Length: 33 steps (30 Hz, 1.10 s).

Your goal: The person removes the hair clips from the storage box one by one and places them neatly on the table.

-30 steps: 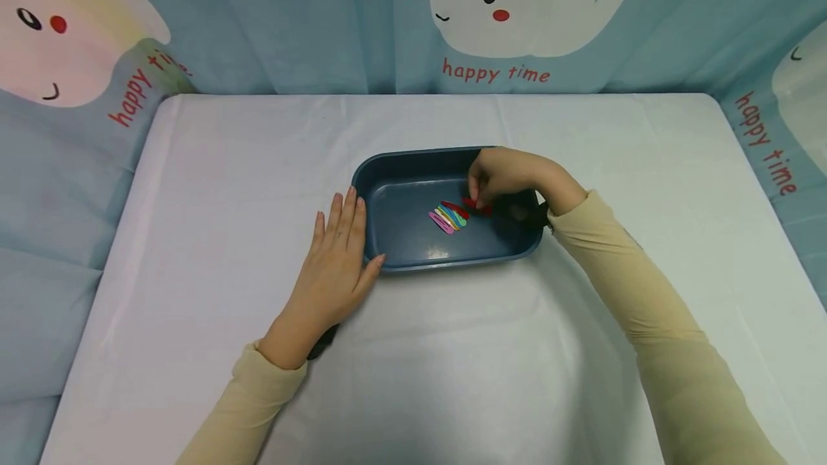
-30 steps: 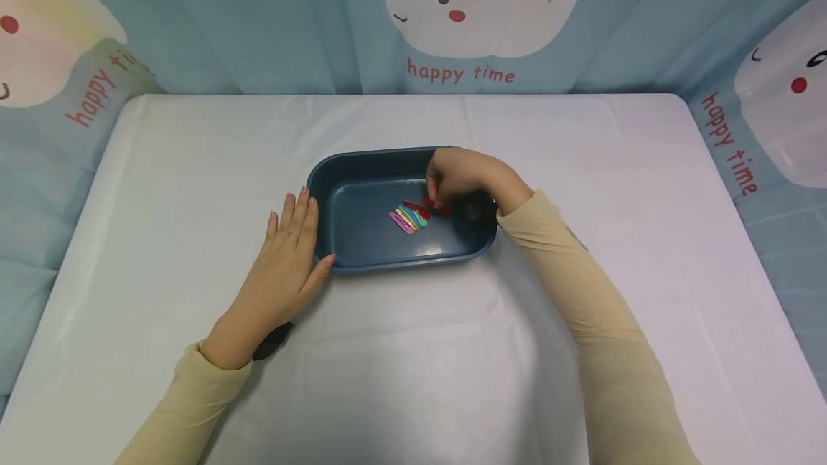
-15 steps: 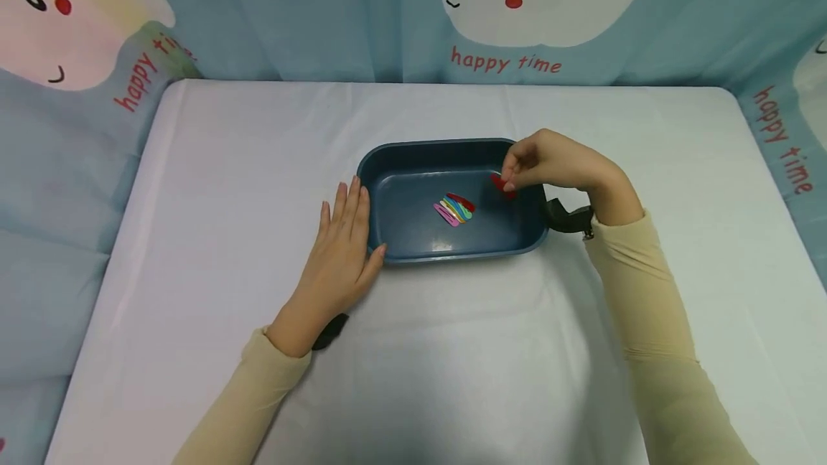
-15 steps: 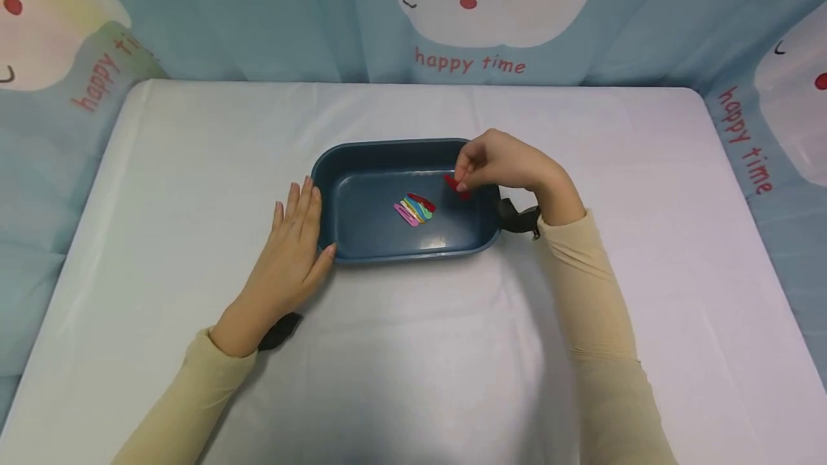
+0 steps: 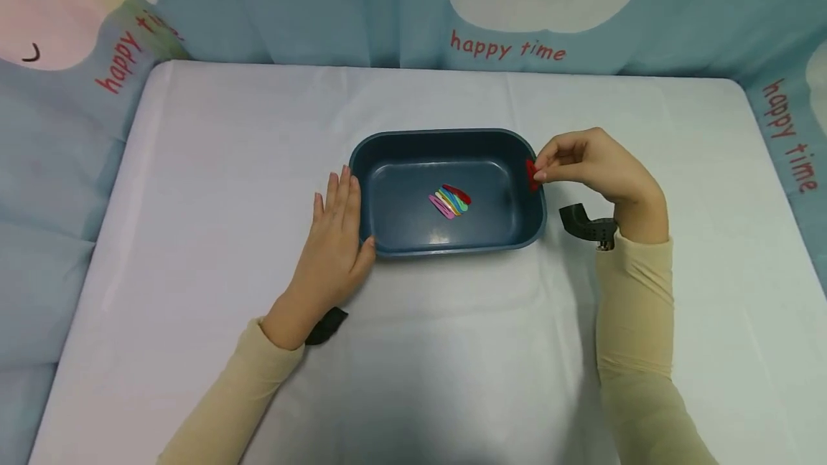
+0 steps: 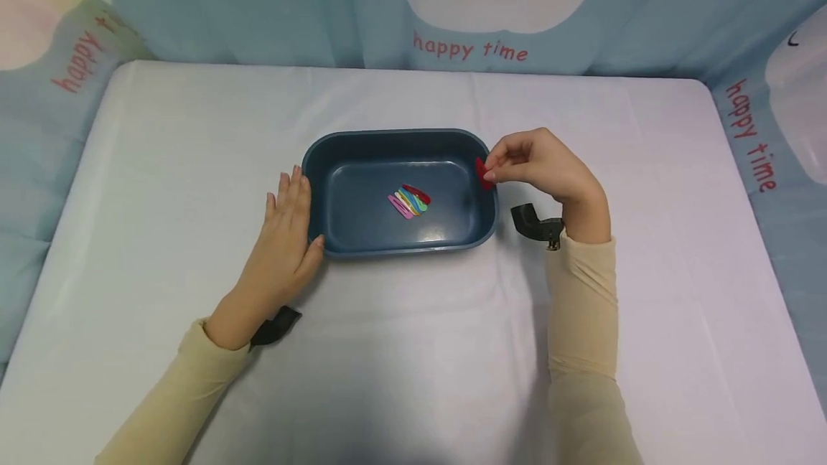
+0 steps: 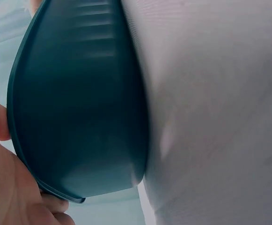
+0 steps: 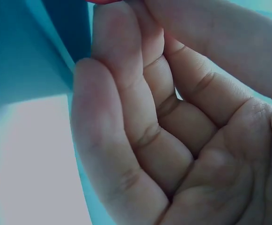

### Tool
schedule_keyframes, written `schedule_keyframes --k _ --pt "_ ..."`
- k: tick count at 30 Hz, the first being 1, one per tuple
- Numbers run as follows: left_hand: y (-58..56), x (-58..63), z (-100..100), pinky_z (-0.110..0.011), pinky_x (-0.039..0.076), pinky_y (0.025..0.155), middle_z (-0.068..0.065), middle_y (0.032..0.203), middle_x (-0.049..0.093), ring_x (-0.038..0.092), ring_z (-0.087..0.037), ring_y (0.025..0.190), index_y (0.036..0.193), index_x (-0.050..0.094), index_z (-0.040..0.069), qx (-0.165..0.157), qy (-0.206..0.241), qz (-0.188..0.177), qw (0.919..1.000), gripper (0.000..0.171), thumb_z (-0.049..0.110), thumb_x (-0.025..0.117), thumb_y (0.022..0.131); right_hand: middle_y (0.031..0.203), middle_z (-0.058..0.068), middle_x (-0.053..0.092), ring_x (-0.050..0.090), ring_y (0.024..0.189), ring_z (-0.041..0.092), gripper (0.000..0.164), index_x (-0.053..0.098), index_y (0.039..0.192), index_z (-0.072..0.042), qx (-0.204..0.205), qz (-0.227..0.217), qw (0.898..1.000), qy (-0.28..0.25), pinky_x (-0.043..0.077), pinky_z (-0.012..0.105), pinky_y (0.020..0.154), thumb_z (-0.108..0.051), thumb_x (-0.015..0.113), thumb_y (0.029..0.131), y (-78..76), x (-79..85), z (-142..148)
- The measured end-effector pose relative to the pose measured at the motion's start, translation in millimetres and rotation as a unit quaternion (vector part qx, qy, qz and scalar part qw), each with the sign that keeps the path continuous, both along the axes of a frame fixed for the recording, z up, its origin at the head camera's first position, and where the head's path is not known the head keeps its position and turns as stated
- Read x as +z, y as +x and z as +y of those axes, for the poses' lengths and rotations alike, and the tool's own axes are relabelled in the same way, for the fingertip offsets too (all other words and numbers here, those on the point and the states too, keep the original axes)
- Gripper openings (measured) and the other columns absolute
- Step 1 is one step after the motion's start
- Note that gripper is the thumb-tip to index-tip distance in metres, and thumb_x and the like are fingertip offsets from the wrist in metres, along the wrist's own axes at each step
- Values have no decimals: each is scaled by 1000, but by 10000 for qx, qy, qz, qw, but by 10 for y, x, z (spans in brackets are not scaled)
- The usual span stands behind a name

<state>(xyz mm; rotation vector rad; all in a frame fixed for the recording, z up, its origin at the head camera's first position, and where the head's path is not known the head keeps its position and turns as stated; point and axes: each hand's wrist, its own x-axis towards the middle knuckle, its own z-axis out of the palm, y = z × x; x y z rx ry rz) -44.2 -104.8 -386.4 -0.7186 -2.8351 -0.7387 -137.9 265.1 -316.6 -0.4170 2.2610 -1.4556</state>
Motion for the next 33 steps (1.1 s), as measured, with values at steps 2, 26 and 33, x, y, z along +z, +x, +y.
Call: schedule_keyframes --k 2,26,33 --pt "-5 -8 11 -55 2 110 -23 155 0 2 -40 141 146 8 -12 13 35 -33 10000 72 21 42 91 80 10 68 64 78 22 8 65 87 10 -78 -29 9996 -270 52 25 74 3 67 84 -3 -13 48" --pt "-11 -63 48 -57 1 109 -23 155 1 -5 -33 143 147 6 -10 52 185 105 9998 72 44 18 101 77 5 70 65 70 16 6 69 85 -1 -1521 -1109 9785 -838 53 23 66 2 64 86 -242 -591 432" --pt "-25 -55 45 -58 1 109 -24 155 0 -4 -35 142 147 5 -10 -2 260 93 9996 70 26 36 95 75 0 69 63 67 11 11 72 81 -7 -1963 -869 9762 -323 52 20 61 0 65 86 -280 -630 335"
